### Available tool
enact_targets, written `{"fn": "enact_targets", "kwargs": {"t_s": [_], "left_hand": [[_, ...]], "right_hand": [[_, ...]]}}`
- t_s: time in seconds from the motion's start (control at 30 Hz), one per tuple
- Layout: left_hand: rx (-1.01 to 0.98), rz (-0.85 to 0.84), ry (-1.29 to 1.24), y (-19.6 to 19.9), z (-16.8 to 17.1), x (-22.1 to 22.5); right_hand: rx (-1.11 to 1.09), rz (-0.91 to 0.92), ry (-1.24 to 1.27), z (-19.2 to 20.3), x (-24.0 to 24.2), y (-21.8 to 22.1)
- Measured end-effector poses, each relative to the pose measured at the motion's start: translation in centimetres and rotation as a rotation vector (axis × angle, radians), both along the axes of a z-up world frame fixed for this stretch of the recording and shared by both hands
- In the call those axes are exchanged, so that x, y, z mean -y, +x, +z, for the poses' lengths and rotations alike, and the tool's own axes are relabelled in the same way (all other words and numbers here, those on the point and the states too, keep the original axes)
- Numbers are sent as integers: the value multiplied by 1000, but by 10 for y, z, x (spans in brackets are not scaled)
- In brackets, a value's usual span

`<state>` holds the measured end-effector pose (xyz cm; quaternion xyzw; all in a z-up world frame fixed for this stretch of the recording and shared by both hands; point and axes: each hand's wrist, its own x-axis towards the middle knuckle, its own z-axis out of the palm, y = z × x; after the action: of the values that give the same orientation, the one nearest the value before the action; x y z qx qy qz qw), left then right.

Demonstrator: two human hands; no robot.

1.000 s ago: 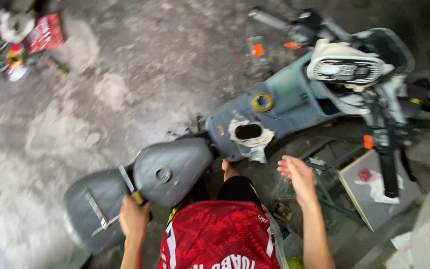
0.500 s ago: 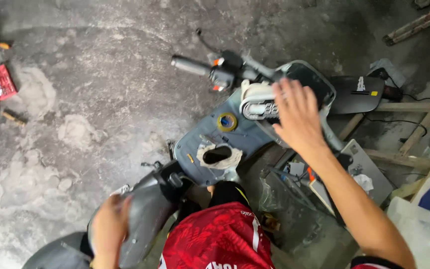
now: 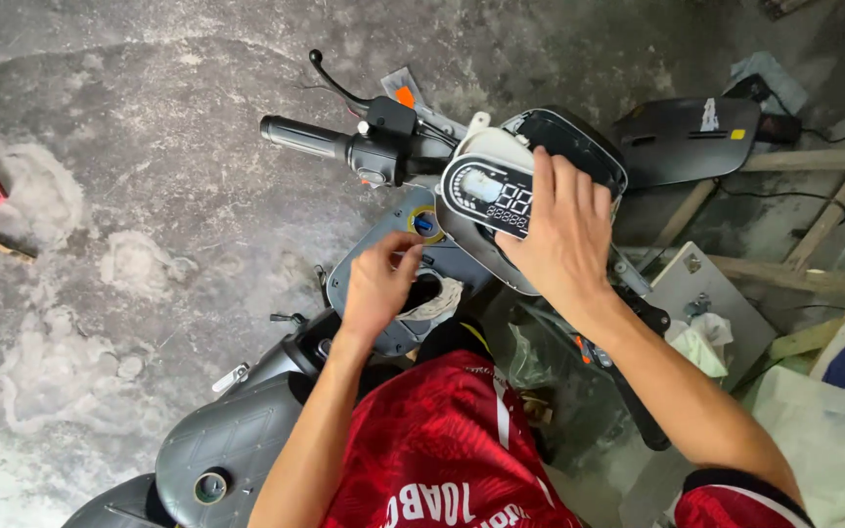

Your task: The person sits on the floor of a repair workshop beside a scooter with its front body panels removed. They handle the handlebar assembly, pick up a screwdriver, and repeatedly unscrew and loosen screws from the handlebar and switch housing, repositioning the tool and the scooter's grip as they work.

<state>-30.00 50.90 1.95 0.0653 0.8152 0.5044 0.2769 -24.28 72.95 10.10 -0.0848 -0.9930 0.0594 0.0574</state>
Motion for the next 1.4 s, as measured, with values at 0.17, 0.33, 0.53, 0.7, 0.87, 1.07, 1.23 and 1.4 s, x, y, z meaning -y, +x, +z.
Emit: {"fn": "enact_targets", "kwargs": {"t_s": [0.17,0.33,0.53,0.7,0.87,1.07,1.23,1.4], "left_hand": [[368,206,224,2,-32,-30],[575,282,376,-3,-34,-39],[496,255,365,0,-32,-44],[523,301,399,4,-39,-45],[707,144,354,25,-10,-51],[744,63,357,70,-23,-78],[679,141,364,75,-16,-83],[674,174,343,76,-15,-84]], "right_hand": [[-25,-89,-17,-6,-2,9],[-30,-133,-21,-9,-2,14],[-43,-126,-17,-11,-3,18],[-59,-103,-24,-12,-7,18],[-52,-79,-23,-10,-11,18],[-11,-48,-32,-7,-14,19],[-7,-37,-40,-10,-16,22],[0,-30,-46,-10,-15,23]]}}
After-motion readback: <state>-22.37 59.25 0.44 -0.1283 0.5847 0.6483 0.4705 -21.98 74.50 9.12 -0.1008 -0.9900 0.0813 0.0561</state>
